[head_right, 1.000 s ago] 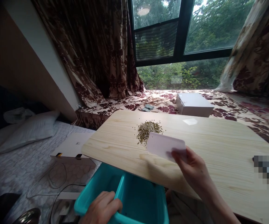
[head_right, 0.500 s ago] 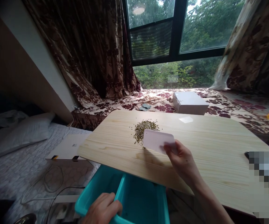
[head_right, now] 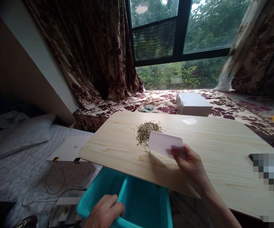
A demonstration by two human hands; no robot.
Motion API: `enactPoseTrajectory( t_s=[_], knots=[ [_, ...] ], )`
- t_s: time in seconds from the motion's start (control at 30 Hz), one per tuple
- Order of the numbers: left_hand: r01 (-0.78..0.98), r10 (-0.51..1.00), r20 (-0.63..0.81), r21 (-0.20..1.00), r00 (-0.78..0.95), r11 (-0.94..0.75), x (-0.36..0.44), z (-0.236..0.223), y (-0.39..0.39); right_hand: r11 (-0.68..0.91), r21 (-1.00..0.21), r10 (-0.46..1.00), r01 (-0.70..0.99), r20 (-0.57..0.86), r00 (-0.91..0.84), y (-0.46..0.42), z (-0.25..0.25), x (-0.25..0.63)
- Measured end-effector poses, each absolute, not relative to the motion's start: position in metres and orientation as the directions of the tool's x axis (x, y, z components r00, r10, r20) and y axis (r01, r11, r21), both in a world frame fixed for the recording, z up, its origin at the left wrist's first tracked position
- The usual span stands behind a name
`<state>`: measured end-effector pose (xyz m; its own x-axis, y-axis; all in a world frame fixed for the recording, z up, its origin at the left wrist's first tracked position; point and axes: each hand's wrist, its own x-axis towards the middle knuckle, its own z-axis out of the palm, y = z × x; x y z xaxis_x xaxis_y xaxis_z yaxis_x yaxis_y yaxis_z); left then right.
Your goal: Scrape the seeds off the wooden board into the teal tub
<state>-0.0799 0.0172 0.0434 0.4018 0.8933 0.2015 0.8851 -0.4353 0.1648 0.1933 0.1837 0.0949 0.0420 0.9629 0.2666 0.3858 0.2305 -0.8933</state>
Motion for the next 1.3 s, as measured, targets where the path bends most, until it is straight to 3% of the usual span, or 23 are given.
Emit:
enactPoseTrajectory(
  t_s=[0.63,1.07,1.23,1.3],
  knots=[
    [0.873,0.871,0.310,0.190,0.381,-0.450,-0.076,0.041,0.019,0.227,-0.910,0.966,0.348,0.256,0.039,0.175,0.081,0.201],
    [0.882,0.893,0.260,0.206,0.367,-0.423,-0.076,0.040,0.017,0.209,-0.910,0.977,0.357,0.183,-0.106,0.167,0.087,0.203],
    [0.891,0.890,0.274,0.177,0.363,-0.418,-0.075,0.038,0.018,0.156,-0.944,0.959,0.291,0.074,-0.273,0.150,0.098,0.202],
    [0.896,0.897,0.261,0.174,0.358,-0.408,-0.074,0.038,0.018,0.124,-0.960,0.965,0.251,0.058,-0.255,0.151,0.098,0.204]
  ],
)
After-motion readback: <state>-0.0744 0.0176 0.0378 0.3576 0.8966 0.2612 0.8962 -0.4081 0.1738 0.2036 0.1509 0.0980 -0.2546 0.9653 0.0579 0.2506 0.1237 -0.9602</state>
